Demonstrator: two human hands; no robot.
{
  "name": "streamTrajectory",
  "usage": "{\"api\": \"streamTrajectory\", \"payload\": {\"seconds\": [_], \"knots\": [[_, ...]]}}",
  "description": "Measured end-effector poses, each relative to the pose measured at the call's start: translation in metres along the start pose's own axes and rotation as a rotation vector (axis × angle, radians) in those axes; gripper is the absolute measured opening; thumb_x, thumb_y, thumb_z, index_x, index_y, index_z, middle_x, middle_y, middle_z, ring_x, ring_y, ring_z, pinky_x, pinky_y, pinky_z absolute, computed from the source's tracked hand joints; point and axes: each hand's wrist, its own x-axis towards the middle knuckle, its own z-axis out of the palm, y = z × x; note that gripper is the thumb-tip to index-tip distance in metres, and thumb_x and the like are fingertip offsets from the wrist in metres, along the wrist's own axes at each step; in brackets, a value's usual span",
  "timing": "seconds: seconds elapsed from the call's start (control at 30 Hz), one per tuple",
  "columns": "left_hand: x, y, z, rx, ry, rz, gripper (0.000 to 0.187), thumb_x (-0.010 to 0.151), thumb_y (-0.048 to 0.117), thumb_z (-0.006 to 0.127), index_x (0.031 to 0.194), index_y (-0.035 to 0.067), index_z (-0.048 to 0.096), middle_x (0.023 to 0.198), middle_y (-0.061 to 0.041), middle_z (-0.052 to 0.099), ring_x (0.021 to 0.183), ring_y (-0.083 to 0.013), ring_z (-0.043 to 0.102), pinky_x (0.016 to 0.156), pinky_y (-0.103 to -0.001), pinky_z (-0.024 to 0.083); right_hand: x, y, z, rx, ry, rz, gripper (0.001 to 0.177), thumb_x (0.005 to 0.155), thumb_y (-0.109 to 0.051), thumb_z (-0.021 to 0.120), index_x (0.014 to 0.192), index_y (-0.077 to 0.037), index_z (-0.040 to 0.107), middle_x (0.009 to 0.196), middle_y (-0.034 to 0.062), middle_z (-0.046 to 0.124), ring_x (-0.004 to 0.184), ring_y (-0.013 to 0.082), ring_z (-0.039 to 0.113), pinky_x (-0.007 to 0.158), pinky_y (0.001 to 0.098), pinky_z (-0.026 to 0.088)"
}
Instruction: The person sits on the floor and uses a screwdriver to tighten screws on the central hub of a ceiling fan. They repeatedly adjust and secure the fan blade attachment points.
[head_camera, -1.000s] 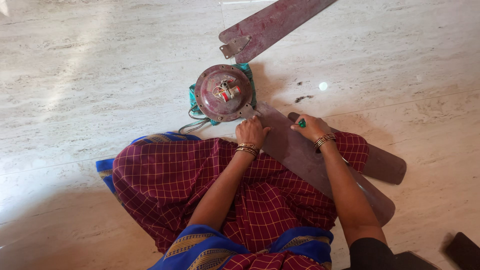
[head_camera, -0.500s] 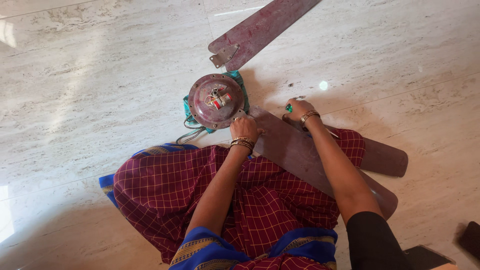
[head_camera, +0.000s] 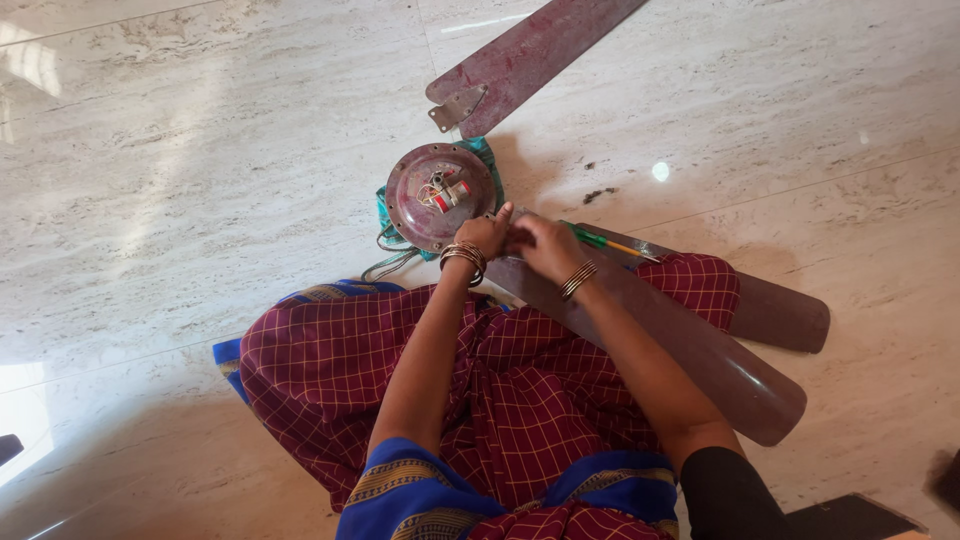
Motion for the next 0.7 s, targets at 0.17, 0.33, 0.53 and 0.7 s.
{"api": "streamTrajectory", "payload": {"seconds": [0.17,0.33,0.53,0.7], "knots": [[0.018,-0.031,0.010,-0.126,0.041,-0.052,0.104,0.097,0.078,0.011,0.109,-0.002,0.076,0.113,-0.036,0.067,0.121,-0.0504,0.058,0.110,-0.050,0.041,-0.011,-0.048,0.033,-0.038,0.073,-0.027,0.043,0.079,-0.026,0.085,0.113,-0.006,0.069,0.110,0.0136,0.072,0.096,0.0336,0.072,0.084,0.0444,0.057],[0.020,-0.034,0.014,-0.109,0.067,-0.011,0.102,0.097,0.076,0.011,0.103,-0.001,0.078,0.110,-0.035,0.069,0.116,-0.0497,0.061,0.108,-0.051,0.044,-0.011,-0.037,0.042,-0.043,0.042,-0.062,0.044,0.081,-0.019,0.079,0.122,-0.008,0.069,0.127,0.0144,0.066,0.103,0.0337,0.069,0.088,0.0449,0.057],[-0.019,-0.014,0.016,0.045,0.123,0.077,0.082,0.105,0.063,0.025,0.097,0.001,0.078,0.104,-0.028,0.074,0.105,-0.0449,0.069,0.100,-0.052,0.051,-0.009,-0.012,0.030,-0.225,0.010,-0.162,0.038,0.085,0.005,0.063,0.121,-0.004,0.068,0.118,0.0134,0.072,0.108,0.0358,0.069,0.091,0.0444,0.057],[-0.069,0.019,0.033,0.201,0.306,0.096,0.041,0.095,0.042,0.062,0.116,0.009,0.073,0.126,-0.020,0.064,0.110,-0.0373,0.067,0.090,-0.047,0.055,-0.012,0.006,-0.008,-0.027,-0.018,0.126,0.017,0.087,-0.012,0.078,0.102,-0.005,0.074,0.097,0.0092,0.077,0.085,0.0215,0.076,0.075,0.0345,0.061]]}}
